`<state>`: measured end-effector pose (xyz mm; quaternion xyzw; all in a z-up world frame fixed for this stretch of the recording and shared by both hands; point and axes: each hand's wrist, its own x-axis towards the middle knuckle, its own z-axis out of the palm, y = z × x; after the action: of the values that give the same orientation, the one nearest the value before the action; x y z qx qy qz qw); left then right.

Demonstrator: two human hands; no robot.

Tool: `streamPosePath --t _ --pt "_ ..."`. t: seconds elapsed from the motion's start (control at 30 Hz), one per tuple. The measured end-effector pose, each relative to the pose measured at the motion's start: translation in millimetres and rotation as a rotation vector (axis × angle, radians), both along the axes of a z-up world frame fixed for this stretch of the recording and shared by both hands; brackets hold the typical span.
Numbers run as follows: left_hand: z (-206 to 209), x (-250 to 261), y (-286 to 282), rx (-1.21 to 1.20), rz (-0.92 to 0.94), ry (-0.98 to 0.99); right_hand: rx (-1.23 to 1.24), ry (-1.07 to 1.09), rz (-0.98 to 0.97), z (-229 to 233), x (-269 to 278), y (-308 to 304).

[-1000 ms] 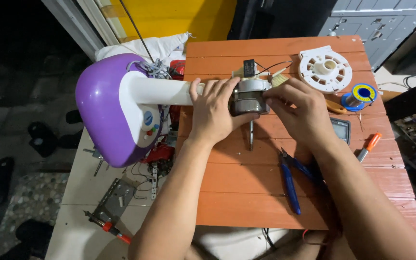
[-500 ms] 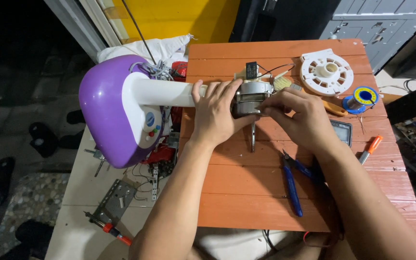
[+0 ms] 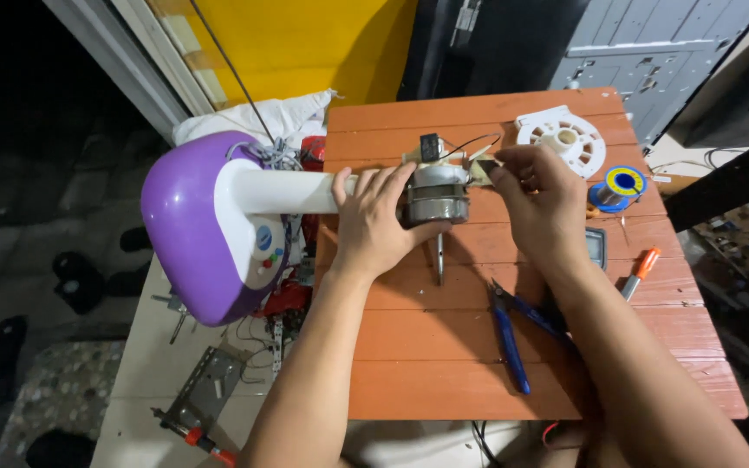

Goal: The person works on a small electric motor placed on a wooden table, using a multimeter to test the motor's components. They hold the motor with one hand and use the multimeter probes with the other to check connections.

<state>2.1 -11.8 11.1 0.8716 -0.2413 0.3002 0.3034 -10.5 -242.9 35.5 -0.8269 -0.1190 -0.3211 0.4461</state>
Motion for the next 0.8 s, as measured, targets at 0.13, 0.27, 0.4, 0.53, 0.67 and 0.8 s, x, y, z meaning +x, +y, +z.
streamPosePath --t 0.13,0.27,0.4,0.53,0.67,0.8 --pt "-3 3 -1 0.009 0.001 -0.029 0.068 -0.019 -0.017 1 5 -5" --pt "-8 2 0 0.004 -0.002 0.014 0.198 -0.007 0.094 20 -6 1" --pt "-16 2 1 -0.02 -0.013 -0.007 -0.135 -0.046 0.187 94 -53 2" --pt "-5 -14 -8 0.0 0.064 -0.143 -0.274 -0.099 0.157 158 -140 -9" --pt "-2 -25 -19 0.084 0.007 -0.329 -0.478 -0.135 0.121 198 -239 -21" --pt "-7 -27 -17 0.114 0.0 -0.388 -0.694 -0.272 0.182 230 -309 1"
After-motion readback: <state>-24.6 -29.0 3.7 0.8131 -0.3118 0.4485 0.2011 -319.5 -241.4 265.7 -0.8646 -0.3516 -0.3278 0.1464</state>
